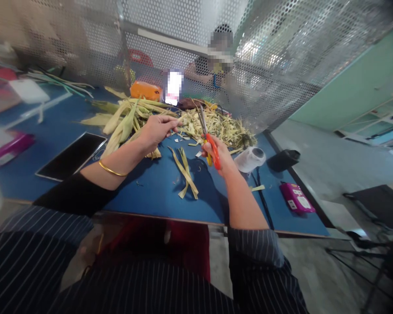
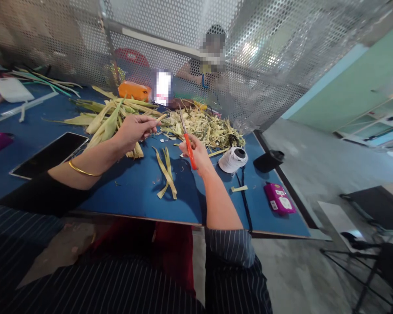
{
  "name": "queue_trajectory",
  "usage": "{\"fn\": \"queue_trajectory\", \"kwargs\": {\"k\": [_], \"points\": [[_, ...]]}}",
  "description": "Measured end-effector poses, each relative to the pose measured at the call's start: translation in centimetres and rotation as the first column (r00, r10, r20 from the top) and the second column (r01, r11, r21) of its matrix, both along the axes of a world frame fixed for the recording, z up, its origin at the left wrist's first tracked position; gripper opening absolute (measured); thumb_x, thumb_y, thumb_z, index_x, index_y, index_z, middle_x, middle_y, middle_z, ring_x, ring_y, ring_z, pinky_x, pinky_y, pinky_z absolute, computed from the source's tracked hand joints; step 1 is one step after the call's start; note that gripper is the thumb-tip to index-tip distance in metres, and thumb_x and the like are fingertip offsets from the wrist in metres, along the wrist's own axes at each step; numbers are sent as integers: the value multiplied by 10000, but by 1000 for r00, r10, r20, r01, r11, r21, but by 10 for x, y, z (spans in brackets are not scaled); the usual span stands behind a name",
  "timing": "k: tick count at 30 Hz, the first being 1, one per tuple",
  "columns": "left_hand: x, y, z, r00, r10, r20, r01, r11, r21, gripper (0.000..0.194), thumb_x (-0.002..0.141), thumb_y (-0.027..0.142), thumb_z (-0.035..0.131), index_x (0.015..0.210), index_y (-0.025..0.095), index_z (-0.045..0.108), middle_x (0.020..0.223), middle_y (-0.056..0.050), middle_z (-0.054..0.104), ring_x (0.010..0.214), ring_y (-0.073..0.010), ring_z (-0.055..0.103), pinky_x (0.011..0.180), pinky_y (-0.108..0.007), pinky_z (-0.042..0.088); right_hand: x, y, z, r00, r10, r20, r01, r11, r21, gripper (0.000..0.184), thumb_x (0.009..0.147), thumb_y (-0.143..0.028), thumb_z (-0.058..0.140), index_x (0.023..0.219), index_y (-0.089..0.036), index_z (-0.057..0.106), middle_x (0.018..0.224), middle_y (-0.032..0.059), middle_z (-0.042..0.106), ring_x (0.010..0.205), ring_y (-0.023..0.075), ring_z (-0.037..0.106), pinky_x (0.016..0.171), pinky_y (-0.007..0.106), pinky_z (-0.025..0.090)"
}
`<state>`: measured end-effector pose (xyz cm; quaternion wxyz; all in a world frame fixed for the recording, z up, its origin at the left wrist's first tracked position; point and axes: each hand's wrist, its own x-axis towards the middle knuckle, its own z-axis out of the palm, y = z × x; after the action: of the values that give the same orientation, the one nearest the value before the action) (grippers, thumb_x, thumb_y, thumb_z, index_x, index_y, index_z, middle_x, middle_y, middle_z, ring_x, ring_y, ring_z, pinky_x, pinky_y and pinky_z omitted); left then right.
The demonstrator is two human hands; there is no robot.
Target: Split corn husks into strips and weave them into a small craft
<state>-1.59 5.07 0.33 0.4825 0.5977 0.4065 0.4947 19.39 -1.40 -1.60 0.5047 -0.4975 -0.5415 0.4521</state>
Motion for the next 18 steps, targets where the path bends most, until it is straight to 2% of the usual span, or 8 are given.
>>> {"fn": "queue_trajectory", "kwargs": {"k": [5, 11, 18], "points": [[17, 12, 11, 998, -61, -3, 60, 998, -22, 148, 745, 251, 663, 785, 115, 704, 636, -14, 612, 412, -30, 334, 393, -192, 205, 3, -3, 3, 998, 38, 54, -36, 999, -33, 610, 624, -563, 751, 1089, -194, 606, 637, -70, 500, 528, 65, 475, 443, 173, 391], [34, 19, 12, 983, -148, -111, 142, 988, -60, 122, 700, 259, 683, 695, 138, 686, 581, -5, 606, 388, -34, 287, 408, -209, 164, 4, -2, 4, 999, 32, 4, -31, 998, -55, 567, 611, -547, 772, 1035, -190, 648, 588, -67, 505, 465, 55, 470, 371, 155, 348], [39, 24, 14, 976, -151, -154, 139, 987, -85, 192, 708, 327, 731, 666, 142, 703, 491, 6, 533, 392, -35, 263, 461, -221, 167, 2, -5, 11, 999, -35, -29, 32, 995, -98, 562, 584, -568, 778, 974, -177, 675, 546, -68, 503, 398, 40, 401, 320, 162, 299]]}}
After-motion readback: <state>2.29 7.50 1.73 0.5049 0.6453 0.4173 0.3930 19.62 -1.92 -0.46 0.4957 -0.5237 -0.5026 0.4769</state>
